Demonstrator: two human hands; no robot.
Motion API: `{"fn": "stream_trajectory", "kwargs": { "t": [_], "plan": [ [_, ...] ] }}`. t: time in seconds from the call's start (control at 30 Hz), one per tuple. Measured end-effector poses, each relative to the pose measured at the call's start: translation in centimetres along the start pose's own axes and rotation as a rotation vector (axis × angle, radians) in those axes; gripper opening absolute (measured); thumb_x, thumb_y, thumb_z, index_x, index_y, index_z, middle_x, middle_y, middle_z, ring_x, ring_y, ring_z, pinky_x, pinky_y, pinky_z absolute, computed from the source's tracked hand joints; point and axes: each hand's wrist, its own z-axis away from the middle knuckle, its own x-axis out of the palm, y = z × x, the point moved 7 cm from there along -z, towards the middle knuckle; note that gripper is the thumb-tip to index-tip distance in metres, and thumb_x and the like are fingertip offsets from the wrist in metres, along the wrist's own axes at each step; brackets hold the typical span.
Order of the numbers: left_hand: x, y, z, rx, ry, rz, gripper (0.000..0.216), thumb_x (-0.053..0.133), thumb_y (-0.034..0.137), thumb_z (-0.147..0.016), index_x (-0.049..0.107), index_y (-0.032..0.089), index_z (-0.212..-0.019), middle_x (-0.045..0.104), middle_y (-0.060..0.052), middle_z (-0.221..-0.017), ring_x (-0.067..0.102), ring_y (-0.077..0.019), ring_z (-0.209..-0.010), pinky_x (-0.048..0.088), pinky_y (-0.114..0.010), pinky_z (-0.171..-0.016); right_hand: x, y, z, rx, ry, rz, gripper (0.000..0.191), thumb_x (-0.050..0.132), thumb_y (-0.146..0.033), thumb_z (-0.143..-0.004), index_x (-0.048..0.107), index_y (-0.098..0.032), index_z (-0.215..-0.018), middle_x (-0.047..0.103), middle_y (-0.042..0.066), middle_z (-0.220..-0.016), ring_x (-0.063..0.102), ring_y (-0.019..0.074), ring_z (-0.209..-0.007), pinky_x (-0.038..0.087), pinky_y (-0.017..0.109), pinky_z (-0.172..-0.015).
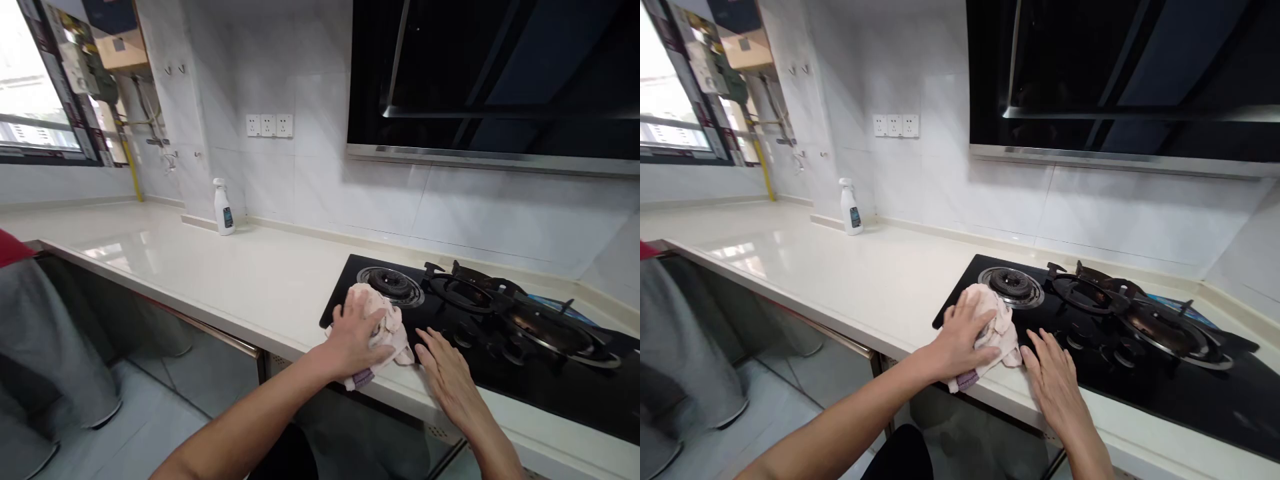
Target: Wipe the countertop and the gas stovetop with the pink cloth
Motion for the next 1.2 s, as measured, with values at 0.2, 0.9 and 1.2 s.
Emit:
{"fn": "stream_trajectory", "kwargs": {
  "t": [0.2, 0.9, 1.2],
  "plan": [
    [5.1, 4.2, -5.3, 0.062, -0.185, -0.055, 0.079, 0.069, 0.059, -0.086, 0.045, 0.032, -0.157, 0.011, -0.018, -0.176, 0.001, -0.0559, -0.158, 0.022, -0.082, -0.114, 0.5, 1.5, -0.2, -0.022, 0.010, -0.055, 0.060, 0.028, -0.062, -0.101, 0.055, -0.027, -0.143, 0.059, 0.010, -0.151, 0.051, 0.0288, -0.143, 0.030, 0.058, -0.125],
    [-3.1, -15.4, -5.0, -0.445, 0.040, -0.366, 0.059, 0.051, 0.057, -0.101, 0.045, 0.031, -0.154, 0.052, -0.014, -0.154, 0.059, -0.0322, -0.130, 0.043, -0.053, -0.110, 1.8, 0.9, 0.0, -0.021, -0.051, 0.189, 0.073, 0.029, -0.071, -0.098, 0.063, -0.024, -0.141, 0.057, 0.011, -0.153, 0.042, 0.0327, -0.150, 0.025, 0.063, -0.126],
    [-3.0, -12.7, -2.7, -0.338, 0.029, -0.380, 0.045, 0.052, 0.043, -0.102, 0.053, 0.028, -0.144, 0.059, -0.010, -0.146, 0.063, -0.0298, -0.126, 0.047, -0.045, -0.105, 1.7, 0.6, -0.1, -0.034, -0.053, 0.216, 0.071, 0.030, -0.068, -0.098, 0.067, -0.021, -0.137, 0.057, 0.012, -0.153, 0.044, 0.0341, -0.149, 0.026, 0.064, -0.125]
  ]
}}
